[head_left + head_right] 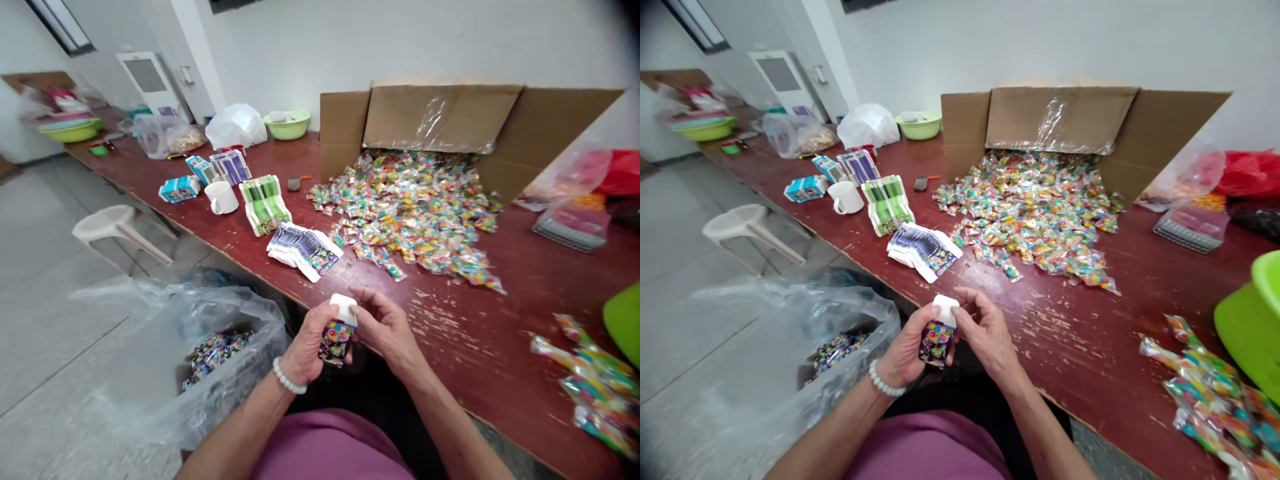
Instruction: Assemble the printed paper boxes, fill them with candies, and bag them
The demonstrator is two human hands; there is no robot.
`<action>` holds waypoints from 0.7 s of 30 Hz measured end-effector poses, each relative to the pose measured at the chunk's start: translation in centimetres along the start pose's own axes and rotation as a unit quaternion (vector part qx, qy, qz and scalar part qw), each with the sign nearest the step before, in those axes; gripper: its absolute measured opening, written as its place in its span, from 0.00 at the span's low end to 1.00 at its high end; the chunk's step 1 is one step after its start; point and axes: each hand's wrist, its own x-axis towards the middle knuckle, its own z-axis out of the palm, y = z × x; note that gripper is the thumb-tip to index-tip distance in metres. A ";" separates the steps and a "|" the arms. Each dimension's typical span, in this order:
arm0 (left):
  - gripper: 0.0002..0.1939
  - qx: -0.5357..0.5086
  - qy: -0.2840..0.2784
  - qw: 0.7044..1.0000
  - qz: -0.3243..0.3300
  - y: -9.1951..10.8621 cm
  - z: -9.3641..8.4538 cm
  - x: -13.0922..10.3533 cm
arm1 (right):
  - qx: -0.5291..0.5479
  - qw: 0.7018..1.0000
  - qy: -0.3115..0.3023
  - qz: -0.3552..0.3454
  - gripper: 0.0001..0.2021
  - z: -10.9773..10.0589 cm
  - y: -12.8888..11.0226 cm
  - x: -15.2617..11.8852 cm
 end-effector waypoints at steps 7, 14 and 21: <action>0.19 0.026 0.003 0.998 0.056 0.0 0.5 -0.3 | 0.064 0.995 -0.058 0.054 0.21 -0.2 0.7 -0.1; 0.28 -0.017 -0.037 0.998 -0.045 -0.2 0.7 -0.2 | -0.075 0.995 -0.048 -0.051 0.13 -0.8 0.2 -0.6; 0.16 -0.041 -0.012 0.996 -0.080 -0.5 0.3 0.2 | -0.142 0.982 -0.073 -0.096 0.10 -1.5 0.9 -0.6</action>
